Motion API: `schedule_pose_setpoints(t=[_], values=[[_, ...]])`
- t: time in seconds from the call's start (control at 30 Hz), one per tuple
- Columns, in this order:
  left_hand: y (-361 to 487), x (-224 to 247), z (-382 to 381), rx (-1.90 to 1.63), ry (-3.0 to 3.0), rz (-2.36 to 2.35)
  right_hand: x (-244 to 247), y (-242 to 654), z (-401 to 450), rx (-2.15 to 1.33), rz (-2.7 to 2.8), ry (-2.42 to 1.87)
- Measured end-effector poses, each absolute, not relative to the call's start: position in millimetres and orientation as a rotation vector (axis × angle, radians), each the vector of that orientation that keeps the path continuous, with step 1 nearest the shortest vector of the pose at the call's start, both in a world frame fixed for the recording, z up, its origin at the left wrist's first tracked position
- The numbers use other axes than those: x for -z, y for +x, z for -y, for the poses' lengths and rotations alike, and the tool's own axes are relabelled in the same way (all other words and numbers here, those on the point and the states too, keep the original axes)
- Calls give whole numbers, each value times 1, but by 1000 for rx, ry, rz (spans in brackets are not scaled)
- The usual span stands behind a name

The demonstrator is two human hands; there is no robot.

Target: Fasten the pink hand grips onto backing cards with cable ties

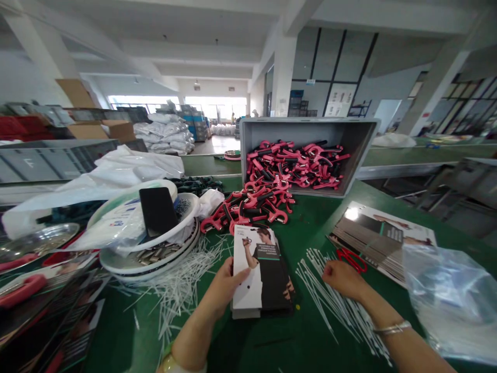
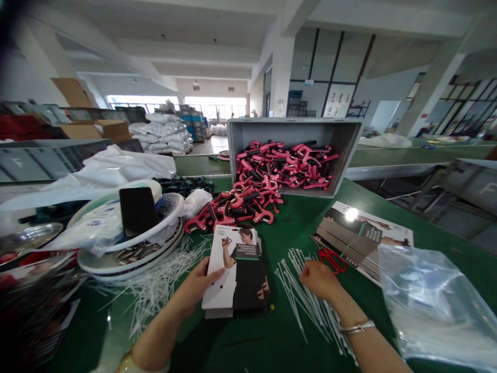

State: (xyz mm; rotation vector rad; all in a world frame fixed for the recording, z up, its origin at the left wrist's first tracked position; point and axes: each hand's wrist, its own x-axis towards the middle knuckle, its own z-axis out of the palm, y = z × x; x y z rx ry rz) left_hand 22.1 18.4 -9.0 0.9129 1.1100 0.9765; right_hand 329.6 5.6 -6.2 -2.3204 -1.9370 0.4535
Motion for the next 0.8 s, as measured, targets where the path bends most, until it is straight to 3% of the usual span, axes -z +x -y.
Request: schedule_pose_setpoints(t=[0.2, 0.43, 0.8], values=[[28, 17, -17, -935, 855, -975, -6, 336, -3, -532, 1776, -2170], [28, 12, -14, -923, 713, -891, -36, 270, 2, -563, 1387, -1414], [30, 9, -16, -1059, 596, -937, -11, 210, 12, -335, 1675, -1083]])
